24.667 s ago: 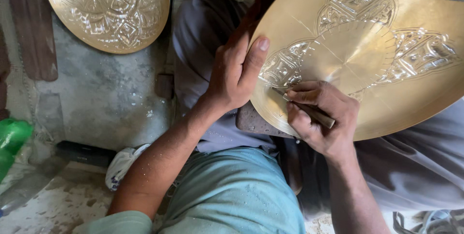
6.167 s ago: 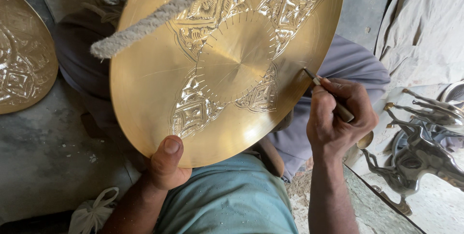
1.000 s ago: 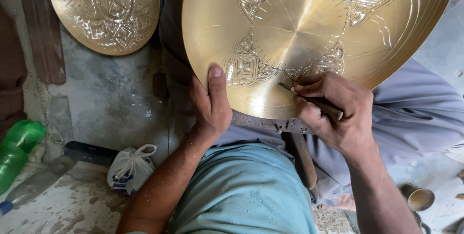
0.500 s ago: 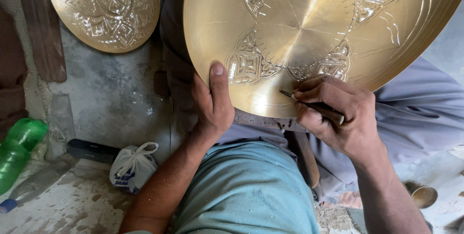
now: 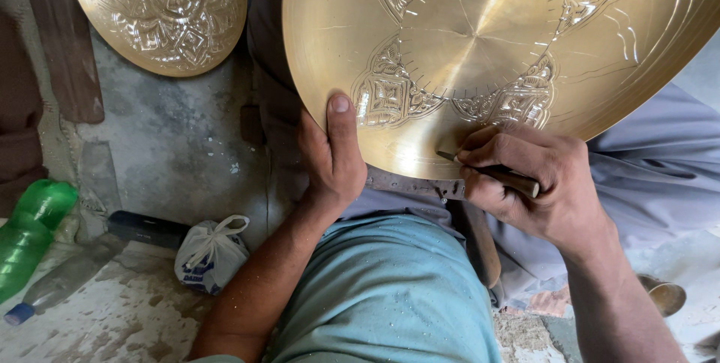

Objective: The person engraves a decorative pattern into a brass plate using a chisel and a wooden mallet. They hold the plate on their lap, strike the chisel to create indentations, and then use the chisel to refine the lines.

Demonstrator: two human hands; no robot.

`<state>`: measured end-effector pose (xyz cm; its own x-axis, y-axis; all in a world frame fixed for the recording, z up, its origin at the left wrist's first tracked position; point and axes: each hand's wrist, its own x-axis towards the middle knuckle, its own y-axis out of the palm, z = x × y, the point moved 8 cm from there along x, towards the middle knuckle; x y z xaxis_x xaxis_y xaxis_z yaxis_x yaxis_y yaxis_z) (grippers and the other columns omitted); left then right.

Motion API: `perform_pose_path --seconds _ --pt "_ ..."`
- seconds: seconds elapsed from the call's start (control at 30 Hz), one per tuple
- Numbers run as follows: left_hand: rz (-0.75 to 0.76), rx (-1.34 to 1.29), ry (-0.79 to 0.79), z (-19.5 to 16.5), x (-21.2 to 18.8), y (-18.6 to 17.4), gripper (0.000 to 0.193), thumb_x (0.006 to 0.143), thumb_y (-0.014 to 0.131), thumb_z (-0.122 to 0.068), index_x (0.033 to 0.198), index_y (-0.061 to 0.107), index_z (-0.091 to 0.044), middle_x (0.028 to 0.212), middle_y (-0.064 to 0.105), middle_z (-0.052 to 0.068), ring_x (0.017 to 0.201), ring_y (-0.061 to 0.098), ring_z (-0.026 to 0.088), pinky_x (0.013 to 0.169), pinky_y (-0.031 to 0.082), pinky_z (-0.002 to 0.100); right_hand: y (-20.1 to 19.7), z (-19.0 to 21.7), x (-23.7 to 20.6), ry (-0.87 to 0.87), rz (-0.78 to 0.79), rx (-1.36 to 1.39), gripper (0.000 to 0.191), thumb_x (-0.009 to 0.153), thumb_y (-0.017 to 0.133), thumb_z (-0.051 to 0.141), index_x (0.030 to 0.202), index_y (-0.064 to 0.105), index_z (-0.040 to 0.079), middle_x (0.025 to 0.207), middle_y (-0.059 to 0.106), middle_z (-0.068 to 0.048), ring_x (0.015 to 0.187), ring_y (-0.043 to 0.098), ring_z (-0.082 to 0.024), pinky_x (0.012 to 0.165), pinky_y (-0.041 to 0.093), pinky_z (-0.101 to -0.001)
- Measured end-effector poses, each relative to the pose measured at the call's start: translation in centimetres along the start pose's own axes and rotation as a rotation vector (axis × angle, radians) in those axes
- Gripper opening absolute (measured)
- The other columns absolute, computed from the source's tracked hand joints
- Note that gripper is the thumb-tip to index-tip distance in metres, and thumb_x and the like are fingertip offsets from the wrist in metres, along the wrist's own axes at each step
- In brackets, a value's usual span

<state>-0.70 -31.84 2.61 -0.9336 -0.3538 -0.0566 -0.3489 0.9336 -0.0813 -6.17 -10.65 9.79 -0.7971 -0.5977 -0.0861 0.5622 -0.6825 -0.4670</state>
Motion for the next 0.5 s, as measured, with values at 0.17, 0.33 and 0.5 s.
perform_pose_path --seconds 0.17,0.33,0.5 --pt "-0.008 0.005 -0.014 0.2 -0.1 0.0 0.047 0.117 0.042 -0.033 0.136 0.052 0.008 0.124 0.066 0.016 0.112 0.063 0.019 0.1 0.052 0.032 0.0 0.1 0.1 -0.015 0.015 0.002 0.013 0.082 0.075 0.009 0.092 0.07 0.003 0.096 0.075 -0.009 0.083 0.075 -0.021 0.072 0.059 -0.0313" --pt "-0.019 0.0 0.002 0.0 -0.2 0.0 0.047 0.118 0.043 -0.033 0.138 0.049 0.009 0.127 0.064 0.017 0.113 0.063 0.019 0.101 0.051 0.033 0.0 -0.3 -0.4 -0.037 -0.041 -0.051 0.008 0.082 0.074 0.007 0.088 0.071 0.004 0.09 0.074 -0.008 0.077 0.073 -0.02 0.067 0.057 -0.0309" --pt "-0.051 0.079 -0.002 -0.3 -0.4 0.1 0.048 0.117 0.043 -0.032 0.14 0.047 0.01 0.126 0.065 0.017 0.112 0.063 0.02 0.1 0.052 0.033 -2.6 -1.0 -4.0 0.1 -0.569 0.256 0.008 0.099 0.065 0.003 0.104 0.066 -0.003 0.094 0.072 -0.014 0.08 0.074 -0.017 0.074 0.06 -0.0273"
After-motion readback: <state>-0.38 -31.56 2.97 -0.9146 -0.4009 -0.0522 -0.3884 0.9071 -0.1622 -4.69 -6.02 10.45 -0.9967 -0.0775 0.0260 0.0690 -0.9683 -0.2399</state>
